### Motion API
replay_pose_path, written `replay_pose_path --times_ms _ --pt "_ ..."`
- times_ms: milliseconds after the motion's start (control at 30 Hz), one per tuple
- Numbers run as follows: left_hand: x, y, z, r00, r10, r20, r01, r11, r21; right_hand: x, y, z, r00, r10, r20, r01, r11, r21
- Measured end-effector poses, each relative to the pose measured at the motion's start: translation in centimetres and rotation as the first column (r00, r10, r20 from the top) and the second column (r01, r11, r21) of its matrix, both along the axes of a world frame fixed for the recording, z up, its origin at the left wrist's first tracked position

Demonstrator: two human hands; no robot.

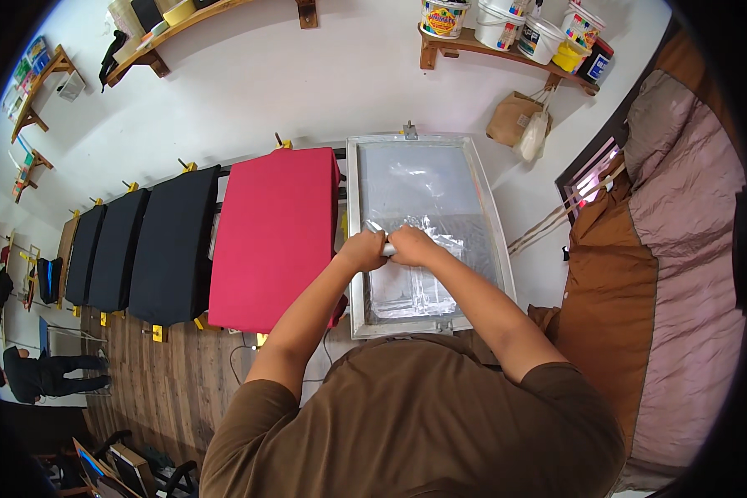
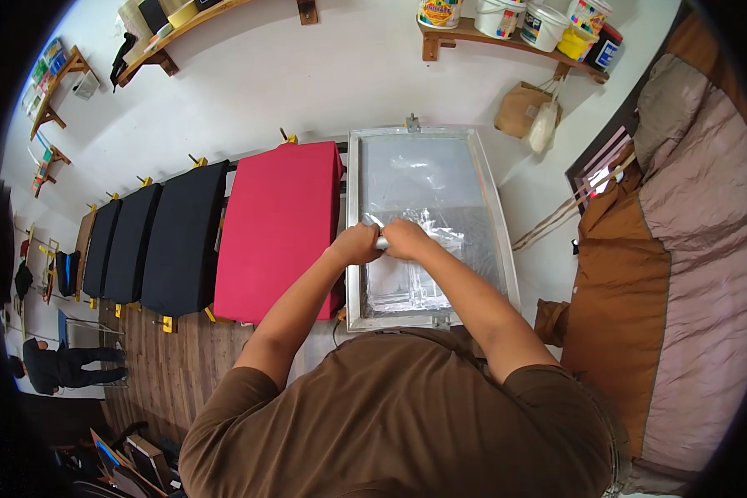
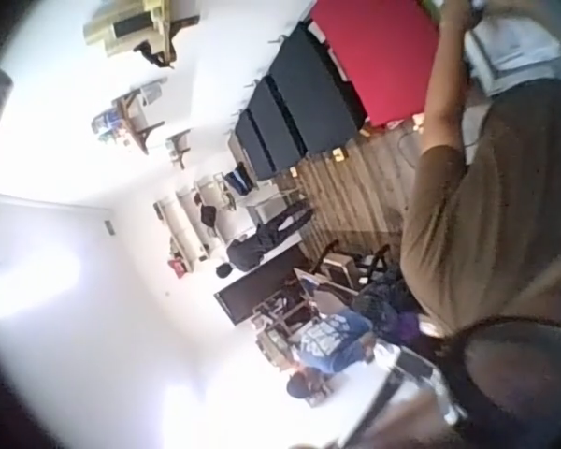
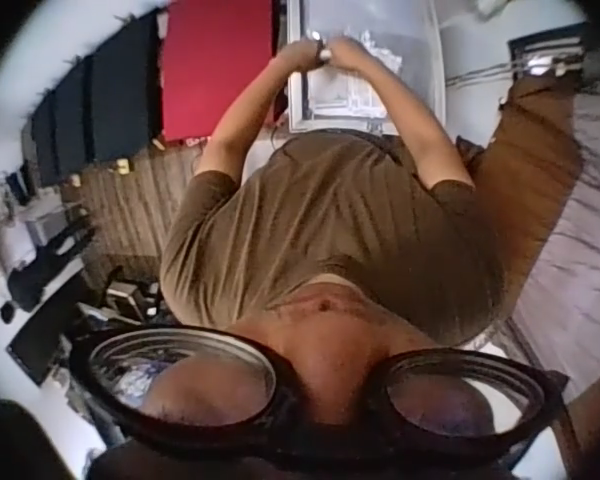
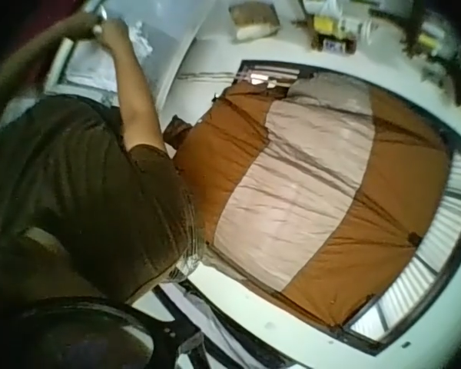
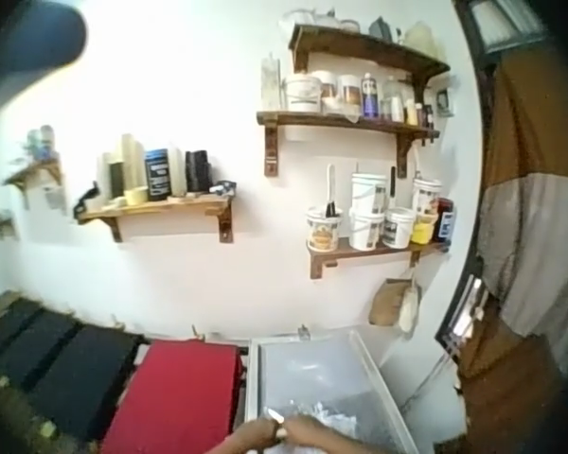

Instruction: Adjusting and securing a screen frame on a manual screen printing machine.

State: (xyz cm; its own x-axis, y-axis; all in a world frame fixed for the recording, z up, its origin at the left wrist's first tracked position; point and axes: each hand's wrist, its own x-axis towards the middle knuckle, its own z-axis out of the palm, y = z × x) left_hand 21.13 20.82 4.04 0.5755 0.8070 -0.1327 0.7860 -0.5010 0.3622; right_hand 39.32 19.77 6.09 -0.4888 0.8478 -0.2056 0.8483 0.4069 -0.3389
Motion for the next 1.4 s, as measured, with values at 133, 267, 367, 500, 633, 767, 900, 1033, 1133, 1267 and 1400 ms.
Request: replay_pose_path --times_ms 133,267,367,500,633,767,900,1033,1133,1267,1400 --pt "0.6 -0.2 0.3 0.997 -0.035 -0.071 0.038 0.998 0.048 -0.4 0.2 -0.5 0.997 -0.013 0.080 0.013 1.000 -0.002" --pt "0.3 -0.8 0.6 0.994 -0.032 -0.105 0.042 0.995 0.091 -0.7 -0.3 -0.5 0.997 -0.031 0.073 0.031 1.000 0.003" --pt "0.3 -2.1 0.8 0.995 -0.058 -0.078 0.060 0.998 0.023 -0.2 -1.7 -1.3 0.998 0.017 0.056 -0.017 1.000 0.007" --pt "0.0 -5.5 0.0 0.993 -0.100 -0.059 0.102 0.994 0.042 0.0 -5.3 -1.6 1.000 0.015 -0.005 -0.015 1.000 0.000" --pt "-0.2 -8.7 0.6 0.998 -0.064 -0.002 0.064 0.996 0.061 0.0 -8.2 -1.6 1.000 0.026 -0.013 -0.025 1.000 0.013" --pt "-0.3 -11.4 0.5 0.998 -0.064 0.021 0.062 0.995 0.072 -0.1 -10.5 -1.2 0.999 0.049 -0.019 -0.049 0.999 -0.015" --pt "-0.3 -13.5 0.1 0.996 -0.040 0.081 0.035 0.997 0.069 0.2 -12.4 -1.6 0.997 0.062 -0.053 -0.062 0.998 -0.016" --pt "-0.3 -14.5 0.2 0.996 -0.040 0.079 0.037 0.998 0.040 0.1 -13.4 -1.2 0.997 0.047 -0.059 -0.050 0.998 -0.038" --pt "-0.3 -14.6 0.2 0.996 -0.046 0.080 0.042 0.998 0.054 0.1 -13.5 -1.2 0.997 0.042 -0.070 -0.045 0.998 -0.036" --pt "-0.1 -13.6 0.8 0.999 -0.053 0.000 0.053 0.998 -0.037 0.2 -12.7 -0.7 0.999 0.030 -0.023 -0.031 0.997 -0.065" --pt "0.0 -10.6 3.1 0.995 -0.072 -0.063 0.060 0.983 -0.171 0.5 -9.8 0.4 0.998 0.049 -0.046 -0.058 0.974 -0.218"
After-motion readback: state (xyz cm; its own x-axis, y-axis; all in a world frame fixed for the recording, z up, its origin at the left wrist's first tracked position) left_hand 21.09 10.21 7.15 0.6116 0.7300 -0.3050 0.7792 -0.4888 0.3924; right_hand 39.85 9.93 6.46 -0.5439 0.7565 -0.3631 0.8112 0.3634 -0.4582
